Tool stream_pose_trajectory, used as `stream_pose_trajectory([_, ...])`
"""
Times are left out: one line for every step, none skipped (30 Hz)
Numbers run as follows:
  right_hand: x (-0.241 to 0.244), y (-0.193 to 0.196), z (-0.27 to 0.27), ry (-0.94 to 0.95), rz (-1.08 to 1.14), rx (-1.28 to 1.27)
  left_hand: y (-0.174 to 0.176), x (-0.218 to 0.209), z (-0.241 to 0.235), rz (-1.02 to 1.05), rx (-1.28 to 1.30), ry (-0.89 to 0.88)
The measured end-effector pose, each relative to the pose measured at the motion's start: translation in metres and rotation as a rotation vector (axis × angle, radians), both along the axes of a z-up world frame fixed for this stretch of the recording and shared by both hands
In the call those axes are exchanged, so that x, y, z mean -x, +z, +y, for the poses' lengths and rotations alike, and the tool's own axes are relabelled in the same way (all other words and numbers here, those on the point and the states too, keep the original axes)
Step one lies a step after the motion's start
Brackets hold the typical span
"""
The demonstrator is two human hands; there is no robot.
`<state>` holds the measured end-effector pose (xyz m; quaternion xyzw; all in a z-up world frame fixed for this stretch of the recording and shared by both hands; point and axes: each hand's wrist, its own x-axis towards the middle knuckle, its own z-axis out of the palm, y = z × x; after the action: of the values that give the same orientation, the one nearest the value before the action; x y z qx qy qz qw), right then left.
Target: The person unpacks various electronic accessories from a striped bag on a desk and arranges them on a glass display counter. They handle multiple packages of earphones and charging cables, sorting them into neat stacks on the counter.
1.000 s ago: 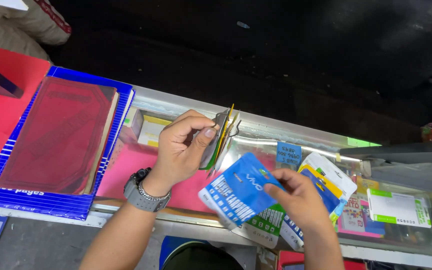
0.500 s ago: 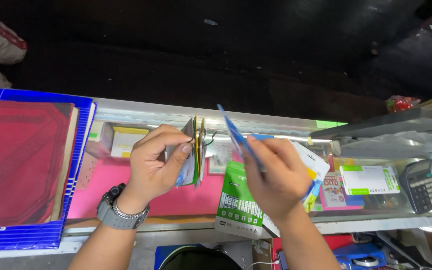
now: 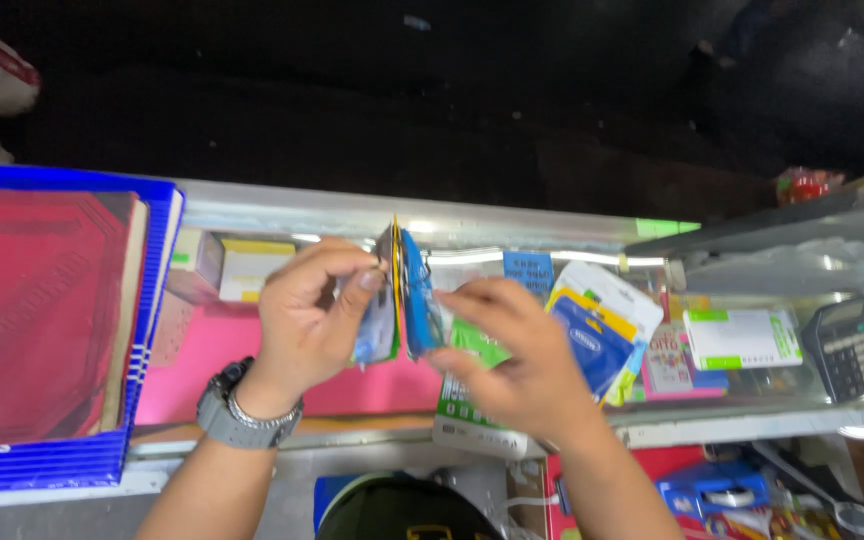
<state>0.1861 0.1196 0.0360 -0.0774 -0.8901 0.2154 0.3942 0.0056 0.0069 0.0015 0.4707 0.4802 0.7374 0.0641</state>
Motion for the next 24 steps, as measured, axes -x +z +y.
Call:
stream_pose_trajectory([-0.013, -0.006, 0.007, 0.077, -0.065, 0.29, -0.003, -0.002, -0.001, 0.013, -0.002, 0.024])
stream_pose_trajectory([-0.026, -0.01, 0.011, 0.069, -0.087, 0.308, -0.004, -0.005, -0.002, -0.01, 0.015, 0.019])
stream_pose_trajectory([-0.034, -0.013, 0.019, -0.085, -0.134, 0.271, -0.004, -0.003, -0.001, -0.03, -0.011, -0.006])
stream_pose_trajectory([-0.043, -0.015, 0.027, -0.239, -0.18, 0.231, -0.002, -0.002, 0.0, -0.05, -0.038, -0.031])
stream_pose_trajectory([-0.042, -0.008, 0.021, -0.24, -0.181, 0.235, -0.003, -0.002, 0.0, -0.05, -0.033, -0.032])
stream_pose_trajectory([-0.041, -0.001, 0.016, -0.328, -0.497, 0.206, -0.004, -0.002, 0.001, -0.064, -0.039, -0.043])
stream_pose_trajectory([-0.041, 0.006, 0.011, -0.414, -0.813, 0.172, -0.004, -0.003, 0.001, -0.078, -0.045, -0.055])
stream_pose_trajectory([-0.042, -0.003, 0.011, -0.416, -0.813, 0.178, -0.005, -0.002, 0.002, -0.077, -0.04, -0.059])
stream_pose_trajectory([-0.043, -0.012, 0.012, -0.444, -0.922, 0.152, -0.006, -0.002, 0.003, -0.1, -0.042, -0.07])
stream_pose_trajectory([-0.045, -0.021, 0.012, -0.471, -1.031, 0.125, -0.007, -0.002, 0.003, -0.122, -0.043, -0.08])
stream_pose_trajectory([-0.047, -0.028, 0.015, -0.472, -1.027, 0.132, -0.009, -0.003, 0.004, -0.118, -0.038, -0.084])
stream_pose_trajectory([-0.048, -0.035, 0.018, -0.477, -0.983, 0.188, -0.01, -0.004, 0.005, -0.146, -0.044, -0.103])
stream_pose_trajectory([-0.047, -0.042, 0.02, -0.48, -0.931, 0.245, -0.01, -0.002, 0.006, -0.166, -0.049, -0.121])
stream_pose_trajectory([-0.056, -0.055, 0.026, -0.479, -0.919, 0.255, -0.012, -0.002, 0.006, -0.153, -0.042, -0.125])
stream_pose_trajectory([-0.064, -0.068, 0.032, -0.438, -0.816, 0.277, -0.014, -0.002, 0.007, -0.165, -0.029, -0.116])
stream_pose_trajectory([-0.072, -0.081, 0.038, -0.397, -0.713, 0.297, -0.015, -0.001, 0.007, -0.176, -0.016, -0.107])
stream_pose_trajectory([-0.069, -0.07, 0.037, -0.402, -0.701, 0.302, -0.015, -0.001, 0.007, -0.165, -0.015, -0.115])
stream_pose_trajectory([-0.067, -0.058, 0.036, -0.399, -0.576, 0.482, -0.014, -0.001, 0.006, -0.16, -0.002, -0.104])
stream_pose_trajectory([-0.066, -0.046, 0.037, -0.391, -0.449, 0.651, -0.014, -0.002, 0.007, -0.158, 0.005, -0.091])
stream_pose_trajectory([-0.07, -0.043, 0.037, -0.395, -0.439, 0.649, -0.014, -0.002, 0.006, -0.15, 0.0, -0.096])
stream_pose_trajectory([-0.073, -0.04, 0.039, -0.345, -0.279, 0.755, -0.013, -0.003, 0.006, -0.125, 0.011, -0.072])
stream_pose_trajectory([-0.076, -0.037, 0.04, -0.29, -0.118, 0.857, -0.013, -0.003, 0.006, -0.1, 0.021, -0.047])
stream_pose_trajectory([-0.074, -0.025, 0.038, -0.285, -0.109, 0.85, -0.011, -0.005, 0.005, -0.09, 0.014, -0.045])
stream_pose_trajectory([-0.072, -0.013, 0.035, -0.278, 0.005, 0.763, -0.008, -0.007, 0.005, -0.065, 0.024, -0.024])
